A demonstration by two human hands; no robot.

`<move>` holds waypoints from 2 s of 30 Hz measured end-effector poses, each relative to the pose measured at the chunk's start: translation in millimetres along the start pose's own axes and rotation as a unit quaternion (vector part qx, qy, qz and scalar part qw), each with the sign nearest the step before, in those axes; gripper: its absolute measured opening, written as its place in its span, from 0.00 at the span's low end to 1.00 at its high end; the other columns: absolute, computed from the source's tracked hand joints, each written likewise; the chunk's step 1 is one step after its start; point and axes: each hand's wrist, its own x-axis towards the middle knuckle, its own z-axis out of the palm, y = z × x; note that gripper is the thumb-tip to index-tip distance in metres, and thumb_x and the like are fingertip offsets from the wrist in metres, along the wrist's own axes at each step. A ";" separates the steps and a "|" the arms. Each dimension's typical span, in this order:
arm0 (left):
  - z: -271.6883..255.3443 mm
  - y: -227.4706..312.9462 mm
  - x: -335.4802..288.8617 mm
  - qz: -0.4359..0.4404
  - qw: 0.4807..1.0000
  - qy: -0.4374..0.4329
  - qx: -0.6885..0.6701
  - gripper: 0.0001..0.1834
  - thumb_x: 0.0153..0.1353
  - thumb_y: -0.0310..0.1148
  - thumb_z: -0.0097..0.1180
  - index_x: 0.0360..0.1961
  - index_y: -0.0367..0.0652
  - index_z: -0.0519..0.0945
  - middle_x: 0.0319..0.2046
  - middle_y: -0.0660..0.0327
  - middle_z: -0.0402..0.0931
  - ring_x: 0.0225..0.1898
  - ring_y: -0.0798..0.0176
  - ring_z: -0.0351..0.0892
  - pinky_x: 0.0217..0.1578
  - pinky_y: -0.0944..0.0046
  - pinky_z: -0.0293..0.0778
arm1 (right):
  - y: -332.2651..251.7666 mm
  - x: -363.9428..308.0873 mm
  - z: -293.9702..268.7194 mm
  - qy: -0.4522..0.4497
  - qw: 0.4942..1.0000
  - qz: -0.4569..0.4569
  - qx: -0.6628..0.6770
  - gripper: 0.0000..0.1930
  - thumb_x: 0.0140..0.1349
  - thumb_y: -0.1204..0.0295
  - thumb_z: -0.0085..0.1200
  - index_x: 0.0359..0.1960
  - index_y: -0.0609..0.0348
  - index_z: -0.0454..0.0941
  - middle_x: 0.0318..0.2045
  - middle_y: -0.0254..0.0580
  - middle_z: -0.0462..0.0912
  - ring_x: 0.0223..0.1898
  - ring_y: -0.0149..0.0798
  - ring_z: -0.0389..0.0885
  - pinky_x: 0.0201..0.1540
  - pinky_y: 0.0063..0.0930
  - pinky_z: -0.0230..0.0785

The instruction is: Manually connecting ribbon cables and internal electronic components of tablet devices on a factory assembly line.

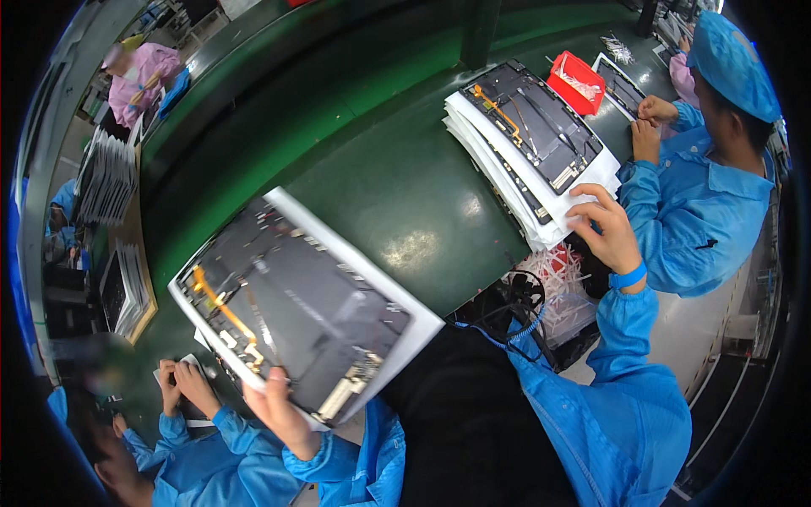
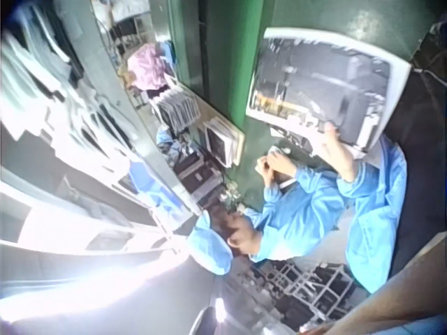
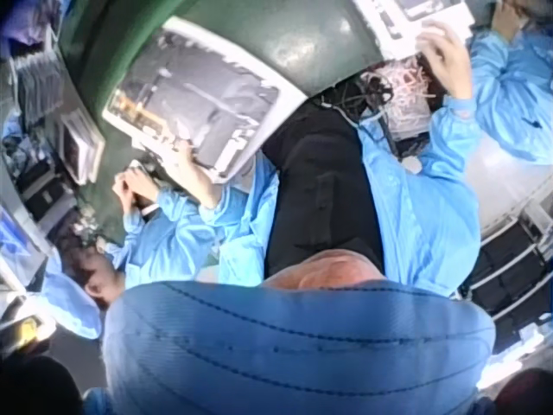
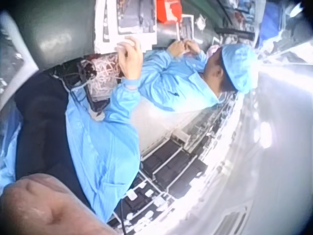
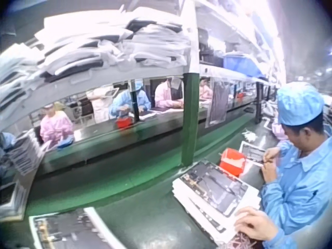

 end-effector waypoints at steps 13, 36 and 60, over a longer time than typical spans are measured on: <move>-56.4 -17.5 26.7 -0.049 0.998 0.009 0.048 0.17 0.78 0.28 0.58 0.64 0.34 0.77 0.43 0.66 0.81 0.42 0.75 0.75 0.45 0.71 0.70 | 13.5 -7.5 -2.0 -0.043 0.991 0.099 0.076 0.09 0.59 0.82 0.70 0.42 0.66 0.91 0.58 0.41 0.87 0.33 0.32 0.86 0.37 0.24 0.77; 157.4 14.6 -36.4 -0.112 0.900 -0.415 -0.077 0.20 0.79 0.27 0.57 0.67 0.32 0.80 0.49 0.51 0.89 0.44 0.60 0.91 0.42 0.64 0.86 | 13.5 20.3 34.3 0.121 0.975 -0.129 0.134 0.07 0.70 0.83 0.53 0.41 0.55 0.77 0.68 0.72 0.79 0.71 0.68 0.78 0.72 0.48 0.68; 150.9 -91.0 -61.3 -0.244 0.894 -0.376 -0.026 0.18 0.79 0.37 0.61 0.58 0.31 0.82 0.45 0.63 0.86 0.48 0.71 0.83 0.49 0.65 0.80 | -93.5 58.2 169.9 -0.123 0.980 -0.106 0.111 0.10 0.61 0.73 0.71 0.44 0.57 0.90 0.47 0.37 0.86 0.49 0.47 0.85 0.56 0.43 0.75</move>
